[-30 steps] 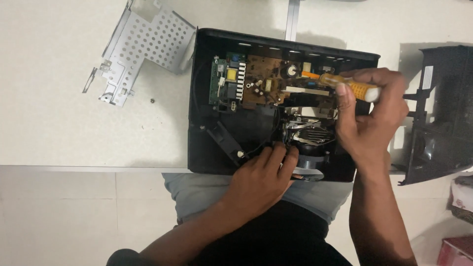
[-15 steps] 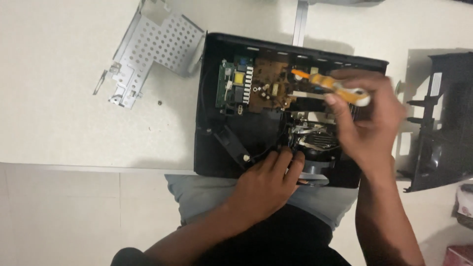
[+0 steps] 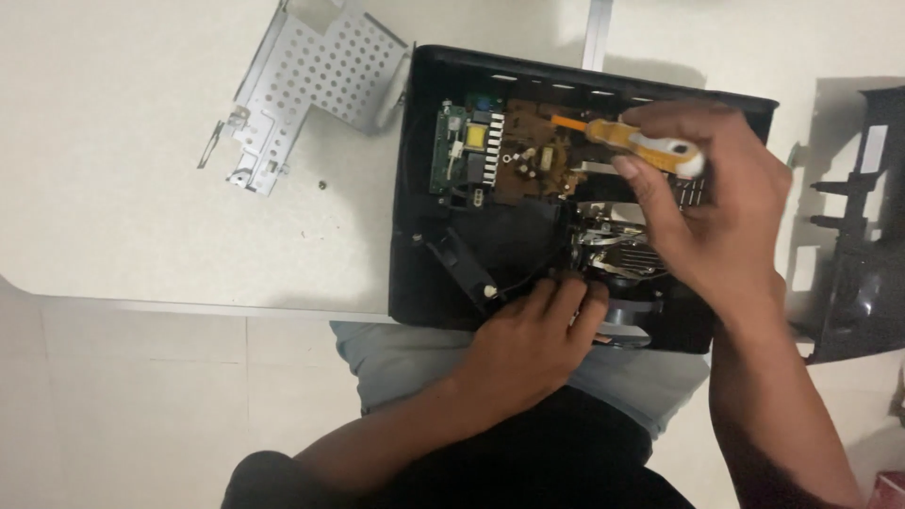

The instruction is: Disassembling and repairing the internal components of a projector using a screwdriver and manual repositioning of parts.

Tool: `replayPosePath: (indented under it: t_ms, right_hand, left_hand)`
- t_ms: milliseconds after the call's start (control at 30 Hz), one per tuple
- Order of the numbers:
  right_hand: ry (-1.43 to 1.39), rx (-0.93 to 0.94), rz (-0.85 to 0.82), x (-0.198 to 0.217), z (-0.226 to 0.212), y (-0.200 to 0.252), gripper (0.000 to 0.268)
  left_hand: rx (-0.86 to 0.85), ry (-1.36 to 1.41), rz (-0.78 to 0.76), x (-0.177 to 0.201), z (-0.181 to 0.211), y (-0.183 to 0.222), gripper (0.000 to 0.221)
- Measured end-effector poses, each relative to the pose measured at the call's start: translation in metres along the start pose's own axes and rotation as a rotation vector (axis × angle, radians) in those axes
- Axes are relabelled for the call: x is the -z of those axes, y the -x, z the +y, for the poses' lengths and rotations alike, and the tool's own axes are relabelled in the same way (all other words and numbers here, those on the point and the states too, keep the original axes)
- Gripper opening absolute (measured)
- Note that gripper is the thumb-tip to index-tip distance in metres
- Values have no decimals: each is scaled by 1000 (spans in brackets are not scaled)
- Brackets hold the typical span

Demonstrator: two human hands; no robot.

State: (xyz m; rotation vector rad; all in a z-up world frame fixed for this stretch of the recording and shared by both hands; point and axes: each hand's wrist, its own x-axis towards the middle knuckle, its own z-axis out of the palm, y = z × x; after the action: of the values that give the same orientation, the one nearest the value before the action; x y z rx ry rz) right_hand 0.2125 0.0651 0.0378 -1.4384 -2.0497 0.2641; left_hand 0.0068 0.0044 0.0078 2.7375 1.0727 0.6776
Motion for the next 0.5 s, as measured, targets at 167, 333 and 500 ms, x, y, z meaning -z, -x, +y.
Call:
replayPosePath:
  t_ms: [167,333,500]
  right_hand:
    - [-49,-22,100,4,-11,13,24]
    - [-97,-123,215,7,-19,45,28]
    - [-111,-336,441,12,-35,82,23]
  left_hand:
    - [35,6,20,-3,2,2,12]
    - [73,88,46,-8,6,4,14]
    - [111,205,38,-9,11,1,10]
